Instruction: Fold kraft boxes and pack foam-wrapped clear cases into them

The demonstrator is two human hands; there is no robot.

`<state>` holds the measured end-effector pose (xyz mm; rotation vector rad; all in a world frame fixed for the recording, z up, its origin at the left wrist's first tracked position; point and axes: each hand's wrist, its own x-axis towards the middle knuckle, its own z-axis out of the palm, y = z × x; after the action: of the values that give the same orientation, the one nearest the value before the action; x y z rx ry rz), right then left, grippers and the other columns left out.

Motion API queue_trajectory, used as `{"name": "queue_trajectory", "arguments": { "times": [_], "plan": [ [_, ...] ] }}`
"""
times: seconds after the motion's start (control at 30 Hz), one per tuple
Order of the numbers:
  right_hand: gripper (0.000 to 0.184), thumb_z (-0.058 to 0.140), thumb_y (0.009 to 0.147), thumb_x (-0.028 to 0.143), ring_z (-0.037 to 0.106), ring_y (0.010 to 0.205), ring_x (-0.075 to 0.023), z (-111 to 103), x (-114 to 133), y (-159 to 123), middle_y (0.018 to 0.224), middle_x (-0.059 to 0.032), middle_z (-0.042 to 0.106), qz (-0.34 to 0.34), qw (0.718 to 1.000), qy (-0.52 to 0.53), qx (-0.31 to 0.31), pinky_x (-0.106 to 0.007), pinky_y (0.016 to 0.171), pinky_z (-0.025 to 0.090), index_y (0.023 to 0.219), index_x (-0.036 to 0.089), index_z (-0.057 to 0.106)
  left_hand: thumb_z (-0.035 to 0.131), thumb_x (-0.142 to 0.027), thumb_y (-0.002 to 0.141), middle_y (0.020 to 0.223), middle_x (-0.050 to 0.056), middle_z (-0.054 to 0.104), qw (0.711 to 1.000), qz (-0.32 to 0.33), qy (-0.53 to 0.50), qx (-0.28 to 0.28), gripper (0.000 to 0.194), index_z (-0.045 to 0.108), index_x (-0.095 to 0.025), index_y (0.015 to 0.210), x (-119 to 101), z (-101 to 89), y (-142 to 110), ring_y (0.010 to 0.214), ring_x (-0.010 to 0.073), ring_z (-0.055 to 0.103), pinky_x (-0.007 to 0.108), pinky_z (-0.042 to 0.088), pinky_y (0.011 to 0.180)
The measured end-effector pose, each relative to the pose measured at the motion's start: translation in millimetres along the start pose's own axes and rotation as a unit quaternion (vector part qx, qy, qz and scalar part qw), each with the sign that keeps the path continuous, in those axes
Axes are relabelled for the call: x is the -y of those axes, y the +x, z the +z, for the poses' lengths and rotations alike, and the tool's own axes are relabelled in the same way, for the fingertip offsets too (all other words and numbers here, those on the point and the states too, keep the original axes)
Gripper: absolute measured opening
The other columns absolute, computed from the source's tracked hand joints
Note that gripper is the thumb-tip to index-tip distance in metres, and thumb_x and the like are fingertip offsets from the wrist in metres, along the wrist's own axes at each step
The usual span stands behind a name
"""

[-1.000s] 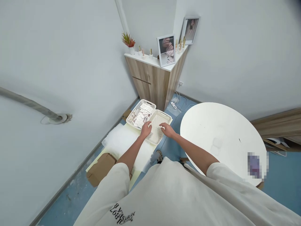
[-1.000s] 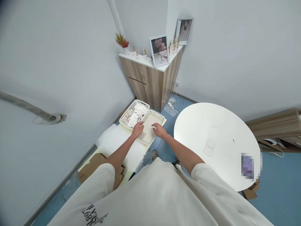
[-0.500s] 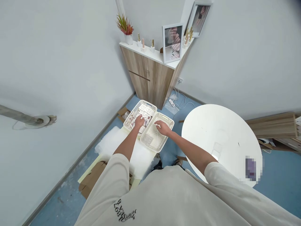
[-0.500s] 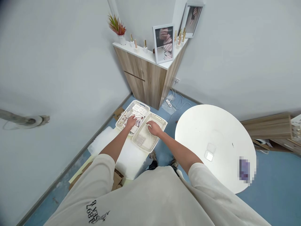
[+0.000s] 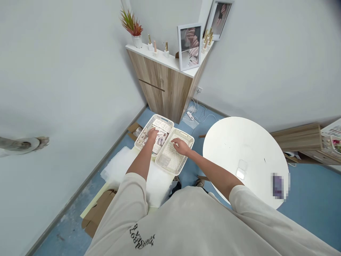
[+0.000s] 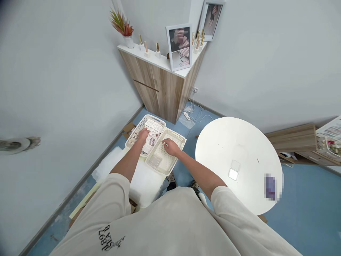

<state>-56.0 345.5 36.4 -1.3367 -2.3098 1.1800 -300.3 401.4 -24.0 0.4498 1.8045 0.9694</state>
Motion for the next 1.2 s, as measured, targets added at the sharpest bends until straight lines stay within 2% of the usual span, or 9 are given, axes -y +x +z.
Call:
{"name": "queue_trajectory", "arguments": {
  "times": [0.1,0.23,0.5,0.6,0.7,0.8,0.9,1.03,1.2],
  "plan": [
    [0.037,0.046,0.098,0.017,0.064,0.112,-0.0223,1,-3,-1,0.133,-0.0097,0.062,0.001,1.000,0.004,0.000,-0.037,0.099,0.050,0.129,0.023,0.064,0.070,-0.022,0.077,0.148,0.013,0.057,1.000,0.000,-0.023,-0.003,0.058,0.063,-0.018,0.134,3,-0.4,-2,0.136,0.0287,0.054,0.038,0.047,0.107],
    [0.037,0.046,0.098,0.017,0.065,0.109,-0.0212,7,-6,0,0.133,-0.0101,0.062,0.003,1.000,0.011,-0.001,-0.037,0.097,0.051,0.130,0.022,0.064,0.066,-0.023,0.079,0.147,0.010,0.058,0.999,0.026,-0.045,0.000,0.054,0.064,-0.019,0.133,11,-6.0,-19,0.136,0.0265,0.053,0.037,0.046,0.108],
    [0.034,0.049,0.096,0.018,0.067,0.106,-0.0210,30,9,14,0.132,-0.0096,0.063,-0.018,0.999,0.031,-0.006,-0.038,0.096,0.052,0.125,0.022,0.066,0.068,-0.029,0.081,0.147,0.006,0.058,0.995,0.094,-0.028,-0.033,0.050,0.068,-0.024,0.130,22,-36.6,-67,0.138,0.0302,0.050,0.042,0.041,0.112],
    [0.032,0.051,0.094,0.019,0.067,0.104,-0.0207,34,19,20,0.129,-0.0090,0.065,-0.009,0.998,0.060,-0.026,-0.037,0.097,0.052,0.122,0.022,0.067,0.066,-0.029,0.082,0.152,0.004,0.053,0.991,0.122,-0.039,-0.026,0.046,0.070,-0.025,0.127,24,-42.3,-87,0.136,0.0276,0.052,0.040,0.042,0.111],
    [0.030,0.053,0.093,0.024,0.066,0.107,-0.0218,30,24,24,0.129,-0.0085,0.066,0.003,0.993,0.093,-0.075,-0.038,0.096,0.052,0.119,0.023,0.066,0.065,-0.029,0.083,0.151,0.005,0.054,0.990,0.130,-0.054,0.007,0.044,0.071,-0.025,0.126,22,-37.8,-108,0.132,0.0263,0.055,0.038,0.043,0.109],
    [0.031,0.061,0.088,0.033,0.061,0.117,-0.0257,17,20,21,0.131,-0.0095,0.063,-0.010,0.985,0.090,-0.150,-0.043,0.102,0.049,0.116,0.022,0.064,0.066,-0.031,0.082,0.144,0.007,0.061,0.989,0.117,-0.078,0.054,0.043,0.072,-0.025,0.124,17,-21.0,-125,0.130,0.0271,0.057,0.040,0.045,0.105],
    [0.037,0.069,0.081,0.040,0.057,0.124,-0.0287,-5,4,7,0.134,-0.0096,0.061,-0.002,0.979,0.069,-0.194,-0.047,0.107,0.044,0.113,0.023,0.061,0.068,-0.031,0.080,0.138,0.007,0.065,0.985,0.101,-0.098,0.100,0.041,0.074,-0.024,0.119,11,9.5,-138,0.130,0.0276,0.057,0.040,0.046,0.103],
    [0.044,0.071,0.077,0.041,0.059,0.118,-0.0288,-38,-31,-30,0.128,-0.0093,0.064,0.038,0.973,0.047,-0.222,-0.047,0.103,0.046,0.115,0.023,0.057,0.068,-0.031,0.078,0.135,0.008,0.067,0.976,0.090,-0.096,0.173,0.039,0.076,-0.023,0.115,7,66.9,-159,0.130,0.0268,0.057,0.040,0.045,0.103],
    [0.043,0.070,0.078,0.039,0.061,0.112,-0.0268,-76,-81,-97,0.120,-0.0082,0.066,0.072,0.959,0.035,-0.270,-0.043,0.098,0.048,0.116,0.023,0.056,0.070,-0.032,0.078,0.135,0.007,0.067,0.962,0.096,-0.064,0.248,0.038,0.076,-0.025,0.115,14,146.2,-199,0.129,0.0264,0.058,0.040,0.046,0.103]
  ]
}}
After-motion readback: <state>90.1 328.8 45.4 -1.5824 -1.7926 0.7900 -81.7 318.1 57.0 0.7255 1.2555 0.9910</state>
